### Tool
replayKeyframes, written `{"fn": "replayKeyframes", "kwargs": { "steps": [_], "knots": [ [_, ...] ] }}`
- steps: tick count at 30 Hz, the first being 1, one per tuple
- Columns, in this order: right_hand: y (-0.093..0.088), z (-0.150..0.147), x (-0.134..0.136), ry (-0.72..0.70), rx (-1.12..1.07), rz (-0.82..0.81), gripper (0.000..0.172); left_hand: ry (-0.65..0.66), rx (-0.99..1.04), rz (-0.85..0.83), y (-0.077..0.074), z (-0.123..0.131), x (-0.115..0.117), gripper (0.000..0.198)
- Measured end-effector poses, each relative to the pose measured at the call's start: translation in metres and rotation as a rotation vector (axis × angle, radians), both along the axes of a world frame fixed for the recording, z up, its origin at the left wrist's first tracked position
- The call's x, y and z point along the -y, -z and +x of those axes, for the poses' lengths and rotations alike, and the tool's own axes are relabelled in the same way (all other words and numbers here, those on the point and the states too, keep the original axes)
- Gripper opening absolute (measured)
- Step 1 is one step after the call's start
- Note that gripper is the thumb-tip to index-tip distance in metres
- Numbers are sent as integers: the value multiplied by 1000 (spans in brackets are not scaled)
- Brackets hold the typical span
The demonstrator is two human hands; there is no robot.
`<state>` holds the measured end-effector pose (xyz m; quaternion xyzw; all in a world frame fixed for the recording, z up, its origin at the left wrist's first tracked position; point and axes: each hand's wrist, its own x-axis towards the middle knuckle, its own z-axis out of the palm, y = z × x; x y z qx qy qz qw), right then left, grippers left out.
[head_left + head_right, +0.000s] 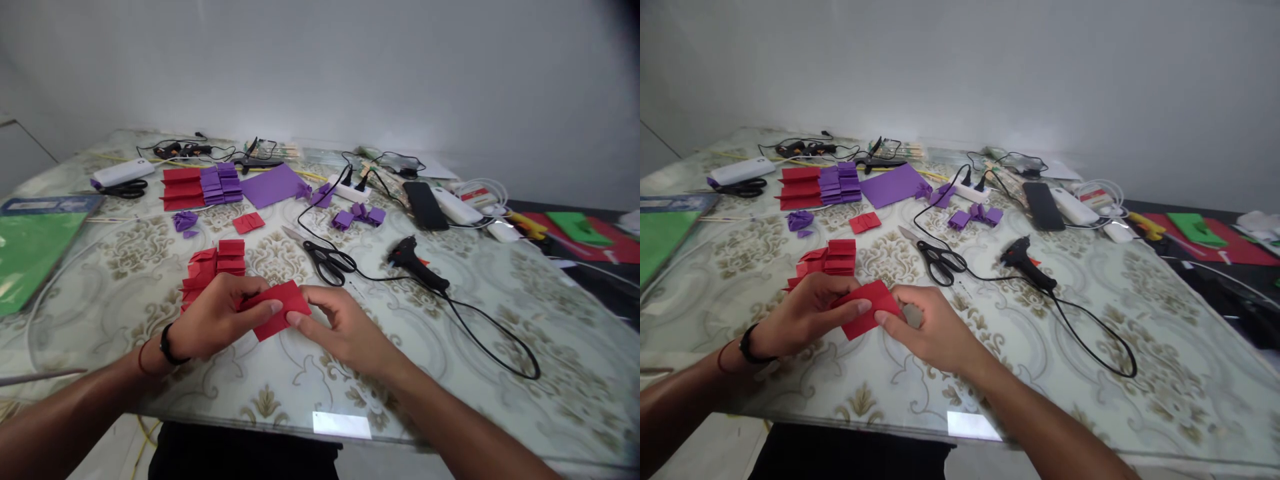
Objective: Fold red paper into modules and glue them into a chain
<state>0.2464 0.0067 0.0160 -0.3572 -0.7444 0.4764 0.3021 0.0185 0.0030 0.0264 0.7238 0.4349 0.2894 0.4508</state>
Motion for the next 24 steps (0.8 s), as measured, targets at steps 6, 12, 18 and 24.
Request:
{"fn": "replayKeyframes", "kwargs": {
  "steps": [6, 12, 18, 24],
  "knots": [
    [2, 0, -1, 32, 70, 251, 29, -27, 68, 170, 2, 0, 0, 13],
    [4, -3, 0, 137, -105, 699, 13, 17, 144, 597, 0, 2, -1, 10],
    [2, -5, 3, 166, -134, 879, 24, 22, 55, 786, -5, 2, 4, 15],
    [3, -6, 4, 157, -143, 898, 26, 54, 27, 818, -10, 2, 6, 17]
  ]
}}
